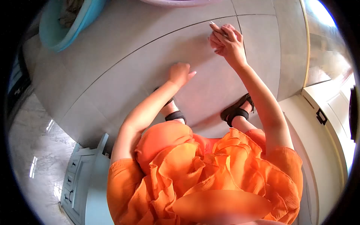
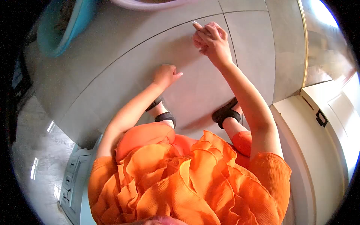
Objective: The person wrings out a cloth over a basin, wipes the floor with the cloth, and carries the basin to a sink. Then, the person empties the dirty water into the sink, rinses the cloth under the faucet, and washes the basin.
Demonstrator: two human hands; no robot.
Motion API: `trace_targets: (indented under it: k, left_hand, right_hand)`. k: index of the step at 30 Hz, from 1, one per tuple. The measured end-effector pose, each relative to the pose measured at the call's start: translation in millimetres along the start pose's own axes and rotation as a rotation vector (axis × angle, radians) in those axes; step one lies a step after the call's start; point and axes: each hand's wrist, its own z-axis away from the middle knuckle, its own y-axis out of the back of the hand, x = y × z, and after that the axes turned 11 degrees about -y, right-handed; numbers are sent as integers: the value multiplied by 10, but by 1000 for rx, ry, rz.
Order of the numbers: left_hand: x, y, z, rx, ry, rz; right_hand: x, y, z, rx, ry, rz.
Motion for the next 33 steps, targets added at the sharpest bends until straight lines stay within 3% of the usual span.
trace_targets:
  k: [9, 14, 19, 20, 22, 23, 26, 27, 29, 32, 33]
  left_hand:
    - [-35, -9, -66, 4, 49, 29]
    - [-6, 58, -28, -49, 32, 92]
    - [-107, -102, -86, 86, 8, 190]
    - [-190, -130, -126, 110, -12, 224]
    - [-313, -19, -104, 100, 132, 631]
    - [-362, 6, -82, 215, 166, 838]
    - [-496, 197, 18, 532, 144, 918]
    - [-504, 246, 37, 576, 147, 889]
    - [-501, 320, 78, 658, 149, 829]
    - [-550, 344, 145, 748, 79, 827]
    - [-545, 383, 212, 742, 63, 878]
  right_hand:
    - [451, 24, 531, 85, -257, -147]
    - [382, 39, 545, 89, -278, -160]
    - [242, 45, 669, -23, -271, -117]
    - [177, 56, 680, -40, -250, -106]
    - [-42, 33, 775, -83, -217, -78]
    - [-149, -16, 874, -135, -166, -29]
    - [-468, -368, 1310, -248, 71, -82]
    - [-593, -527, 1536, -337, 312, 281]
    - [-650, -1004, 1785, -303, 610, 205]
    - [-658, -970, 1132, -22, 494, 18]
    - [-640, -798, 833, -151, 353, 62]
